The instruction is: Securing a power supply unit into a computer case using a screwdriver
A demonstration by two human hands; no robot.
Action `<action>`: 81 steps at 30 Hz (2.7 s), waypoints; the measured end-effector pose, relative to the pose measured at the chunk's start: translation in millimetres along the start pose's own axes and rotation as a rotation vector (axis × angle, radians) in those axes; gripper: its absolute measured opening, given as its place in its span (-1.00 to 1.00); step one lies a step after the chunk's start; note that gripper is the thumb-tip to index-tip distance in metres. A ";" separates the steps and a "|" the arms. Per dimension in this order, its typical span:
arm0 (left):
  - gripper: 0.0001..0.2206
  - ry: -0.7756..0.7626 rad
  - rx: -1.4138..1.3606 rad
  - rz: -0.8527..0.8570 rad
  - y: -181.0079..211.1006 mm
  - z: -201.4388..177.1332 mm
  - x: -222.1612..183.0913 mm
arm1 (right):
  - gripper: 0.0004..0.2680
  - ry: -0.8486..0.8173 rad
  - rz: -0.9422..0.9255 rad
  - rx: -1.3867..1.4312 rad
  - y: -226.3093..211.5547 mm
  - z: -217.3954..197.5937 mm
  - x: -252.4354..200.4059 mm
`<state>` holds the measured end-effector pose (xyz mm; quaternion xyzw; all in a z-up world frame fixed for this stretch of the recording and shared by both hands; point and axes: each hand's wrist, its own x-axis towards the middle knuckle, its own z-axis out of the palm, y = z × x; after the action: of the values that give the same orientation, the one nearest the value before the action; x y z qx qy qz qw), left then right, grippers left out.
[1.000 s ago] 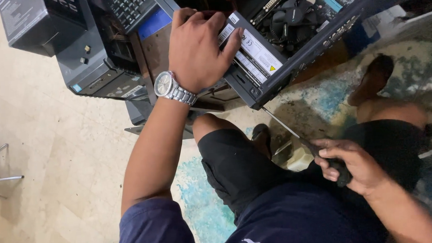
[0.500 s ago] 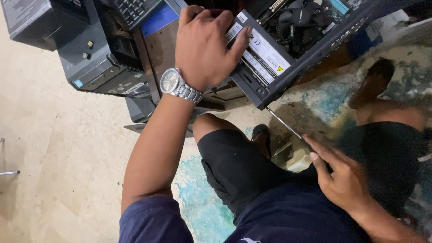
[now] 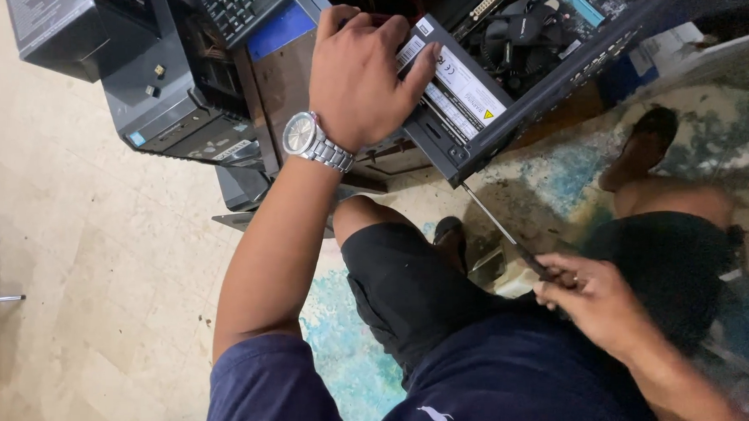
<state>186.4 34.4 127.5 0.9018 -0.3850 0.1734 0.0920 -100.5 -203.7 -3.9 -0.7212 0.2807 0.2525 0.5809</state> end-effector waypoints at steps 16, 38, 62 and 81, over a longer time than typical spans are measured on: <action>-0.50 0.045 -0.034 -0.004 1.3 1.8 -1.3 | -0.56 -0.596 0.061 0.806 17.1 -20.4 25.1; -0.50 -0.023 -0.050 -0.039 3.5 -2.5 0.5 | -0.76 -0.580 0.065 0.940 17.2 -0.7 12.4; -0.54 -0.030 -0.115 -0.061 2.3 -2.9 -0.8 | -0.62 0.178 -0.310 -0.477 -50.4 -42.4 -51.2; -0.34 -0.195 -0.183 -0.254 16.6 -17.2 14.7 | -0.65 0.673 -0.896 -1.014 -54.0 -71.8 -60.0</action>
<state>179.7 18.4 149.5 0.9436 -0.2894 0.0363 0.1569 -103.1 -258.2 89.3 -0.9833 -0.0277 -0.1436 0.1080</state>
